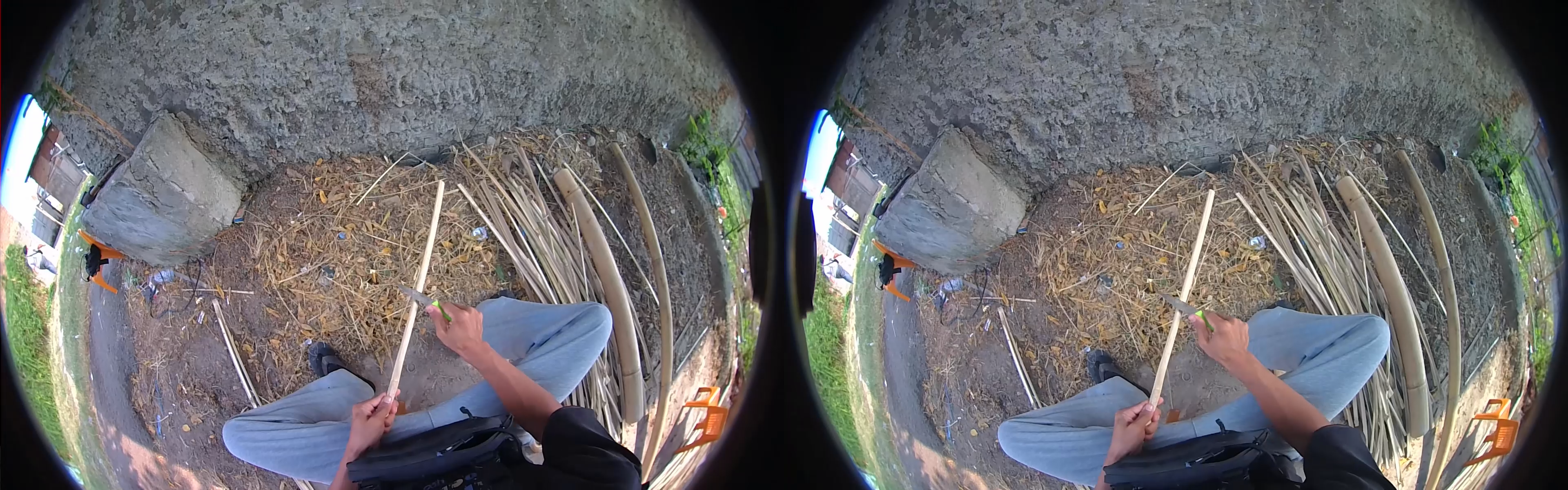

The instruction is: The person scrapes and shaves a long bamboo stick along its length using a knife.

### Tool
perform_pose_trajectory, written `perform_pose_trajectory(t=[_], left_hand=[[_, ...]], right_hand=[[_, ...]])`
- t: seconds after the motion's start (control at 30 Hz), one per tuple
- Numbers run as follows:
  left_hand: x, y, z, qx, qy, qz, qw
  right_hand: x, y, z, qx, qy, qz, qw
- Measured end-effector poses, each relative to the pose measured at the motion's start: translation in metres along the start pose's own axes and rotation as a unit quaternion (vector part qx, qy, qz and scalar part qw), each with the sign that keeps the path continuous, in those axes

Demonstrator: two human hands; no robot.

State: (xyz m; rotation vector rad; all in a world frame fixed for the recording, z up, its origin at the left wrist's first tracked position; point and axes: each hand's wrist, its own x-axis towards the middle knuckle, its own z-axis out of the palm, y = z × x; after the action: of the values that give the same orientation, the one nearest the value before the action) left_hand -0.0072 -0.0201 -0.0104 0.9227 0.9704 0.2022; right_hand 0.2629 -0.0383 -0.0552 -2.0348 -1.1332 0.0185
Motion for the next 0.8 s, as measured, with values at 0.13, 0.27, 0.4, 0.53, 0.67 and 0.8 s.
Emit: perform_pose_trajectory(t=[0.13, 0.27, 0.4, 0.53, 0.67, 0.8], left_hand=[[0.006, 0.015, 0.004, -0.05, 0.022, -0.02, 0.998], [0.009, 0.018, -0.001, -0.119, 0.01, -0.011, 0.993], [0.003, 0.016, 0.003, -0.078, 0.013, 0.008, 0.997], [-0.001, 0.013, -0.002, -0.068, 0.011, 0.005, 0.998], [-0.016, -0.008, -0.017, 0.017, -0.02, 0.004, 1.0], [-0.013, 0.005, -0.015, 0.015, -0.012, -0.001, 1.0]], right_hand=[[-0.03, -0.028, -0.003, 0.072, -0.025, -0.114, 0.991], [-0.066, -0.035, 0.007, 0.086, -0.092, -0.168, 0.978], [-0.05, -0.035, 0.007, 0.072, -0.068, -0.126, 0.987], [-0.023, -0.02, 0.015, 0.021, -0.026, -0.017, 0.999], [0.007, 0.006, -0.001, -0.027, -0.021, 0.003, 0.999], [0.004, -0.007, -0.01, 0.001, -0.001, -0.051, 0.999]])
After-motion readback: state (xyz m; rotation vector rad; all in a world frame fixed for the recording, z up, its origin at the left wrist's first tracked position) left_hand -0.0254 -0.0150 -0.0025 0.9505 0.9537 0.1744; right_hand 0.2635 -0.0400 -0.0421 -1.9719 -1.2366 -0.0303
